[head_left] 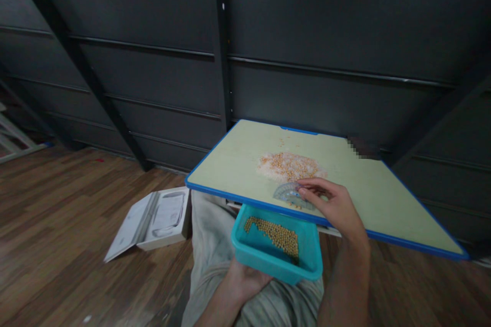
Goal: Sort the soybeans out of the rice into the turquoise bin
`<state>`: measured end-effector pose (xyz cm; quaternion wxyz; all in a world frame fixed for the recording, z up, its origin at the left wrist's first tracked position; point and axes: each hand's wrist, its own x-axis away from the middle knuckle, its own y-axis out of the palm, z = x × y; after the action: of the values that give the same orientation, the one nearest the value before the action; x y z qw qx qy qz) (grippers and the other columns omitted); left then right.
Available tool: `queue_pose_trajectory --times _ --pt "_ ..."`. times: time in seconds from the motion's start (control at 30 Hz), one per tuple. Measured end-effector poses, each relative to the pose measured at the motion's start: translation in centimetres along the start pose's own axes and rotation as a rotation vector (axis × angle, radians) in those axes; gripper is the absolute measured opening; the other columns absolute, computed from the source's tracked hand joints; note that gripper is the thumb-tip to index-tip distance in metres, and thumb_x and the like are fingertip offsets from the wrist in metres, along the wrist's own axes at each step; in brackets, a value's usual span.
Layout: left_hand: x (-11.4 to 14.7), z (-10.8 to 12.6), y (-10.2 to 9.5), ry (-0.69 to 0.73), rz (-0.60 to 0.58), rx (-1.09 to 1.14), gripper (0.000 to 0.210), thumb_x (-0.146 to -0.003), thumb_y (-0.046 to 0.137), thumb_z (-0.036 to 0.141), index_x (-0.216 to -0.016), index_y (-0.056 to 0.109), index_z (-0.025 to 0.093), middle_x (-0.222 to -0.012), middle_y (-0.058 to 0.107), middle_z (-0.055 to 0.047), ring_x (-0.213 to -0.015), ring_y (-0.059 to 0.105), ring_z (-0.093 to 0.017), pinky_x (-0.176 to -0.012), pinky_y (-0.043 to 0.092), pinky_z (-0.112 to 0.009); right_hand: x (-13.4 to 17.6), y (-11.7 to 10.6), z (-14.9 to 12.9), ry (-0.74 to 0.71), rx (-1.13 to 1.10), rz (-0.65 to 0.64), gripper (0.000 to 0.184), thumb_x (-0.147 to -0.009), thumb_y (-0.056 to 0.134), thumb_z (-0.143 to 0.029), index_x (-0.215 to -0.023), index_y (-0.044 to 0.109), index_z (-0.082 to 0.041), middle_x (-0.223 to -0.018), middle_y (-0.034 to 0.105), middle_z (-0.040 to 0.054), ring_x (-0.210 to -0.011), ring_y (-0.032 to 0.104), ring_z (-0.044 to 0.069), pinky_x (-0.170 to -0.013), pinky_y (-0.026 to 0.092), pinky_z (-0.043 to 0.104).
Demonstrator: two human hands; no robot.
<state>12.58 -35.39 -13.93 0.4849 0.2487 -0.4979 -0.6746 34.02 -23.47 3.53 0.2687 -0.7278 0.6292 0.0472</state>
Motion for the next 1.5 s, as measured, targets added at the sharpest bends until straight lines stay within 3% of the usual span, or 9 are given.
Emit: queue_pose_trajectory --times 0.17,0.27,0.4,0.63,0.83,1.23,1.5 --pt "-0.2 0.0 0.7 0.000 0.008 0.006 0.041 -0.095 0.101 0.050 -0.127 0.094 0.025 -0.145 0.094 -0.013 -0.172 0.062 -0.046 -0.147 0.047 -0.065 0.3 -0.2 -0.3 0.009 -0.005 -0.062 0.018 -0.089 0.095 -0.042 -0.100 0.101 -0.030 -0.092 0.095 0.0069 -0.079 0.085 0.028 -0.077 0.070 0.045" --pt "-0.3 0.0 0.8 0.001 -0.009 0.000 0.036 -0.095 0.100 0.052 -0.119 0.095 0.025 -0.144 0.094 -0.012 -0.173 0.061 -0.044 -0.148 0.045 -0.064 0.5 -0.4 -0.4 0.010 -0.003 -0.069 0.018 -0.088 0.095 -0.042 -0.101 0.101 -0.030 -0.095 0.096 0.0071 -0.080 0.085 0.028 -0.078 0.069 0.045" --pt "-0.2 -0.1 0.1 0.001 -0.023 -0.006 0.043 -0.096 0.099 0.056 -0.126 0.094 0.025 -0.141 0.095 -0.012 -0.173 0.062 -0.045 -0.147 0.045 -0.067 0.3 -0.3 -0.3 -0.013 0.031 -0.094 0.020 -0.088 0.093 -0.040 -0.105 0.101 -0.031 -0.099 0.096 0.0068 -0.081 0.083 0.027 -0.079 0.068 0.045" --pt "-0.1 -0.4 -1.4 -0.015 0.035 -0.020 0.043 -0.097 0.098 0.055 -0.129 0.093 0.026 -0.145 0.094 -0.012 -0.171 0.064 -0.044 -0.146 0.048 -0.066 -0.3 0.2 0.8 -0.001 0.050 0.081 0.027 -0.092 0.090 -0.044 -0.111 0.100 -0.028 -0.106 0.096 0.0094 -0.083 0.081 0.028 -0.070 0.062 0.040" --pt "-0.1 -0.3 -0.8 0.003 0.021 -0.010 0.042 -0.096 0.099 0.054 -0.126 0.094 0.024 -0.144 0.094 -0.013 -0.168 0.067 -0.044 -0.145 0.050 -0.063 -0.4 -0.1 1.3 -0.031 0.054 0.182 0.028 -0.097 0.089 -0.048 -0.114 0.099 -0.028 -0.117 0.096 0.0115 -0.099 0.085 0.033 -0.087 0.067 0.047" --pt "0.0 -0.2 -0.8 -0.003 0.000 -0.019 0.048 -0.092 0.103 0.061 -0.123 0.096 0.024 -0.140 0.096 -0.010 -0.169 0.066 -0.044 -0.148 0.046 -0.060 -0.7 0.1 1.7 -0.009 0.063 0.140 0.031 -0.098 0.087 -0.049 -0.117 0.098 -0.026 -0.118 0.097 0.0126 -0.094 0.084 0.032 -0.084 0.067 0.046" --pt "-0.1 -0.3 -0.5 0.022 -0.065 0.010 0.041 -0.101 0.096 0.057 -0.125 0.096 0.025 -0.144 0.094 -0.009 -0.170 0.066 -0.043 -0.149 0.044 -0.062 -0.7 -0.1 1.9 -0.006 0.042 0.106 0.030 -0.096 0.088 -0.047 -0.116 0.099 -0.028 -0.113 0.097 0.0108 -0.095 0.087 0.032 -0.083 0.068 0.047"
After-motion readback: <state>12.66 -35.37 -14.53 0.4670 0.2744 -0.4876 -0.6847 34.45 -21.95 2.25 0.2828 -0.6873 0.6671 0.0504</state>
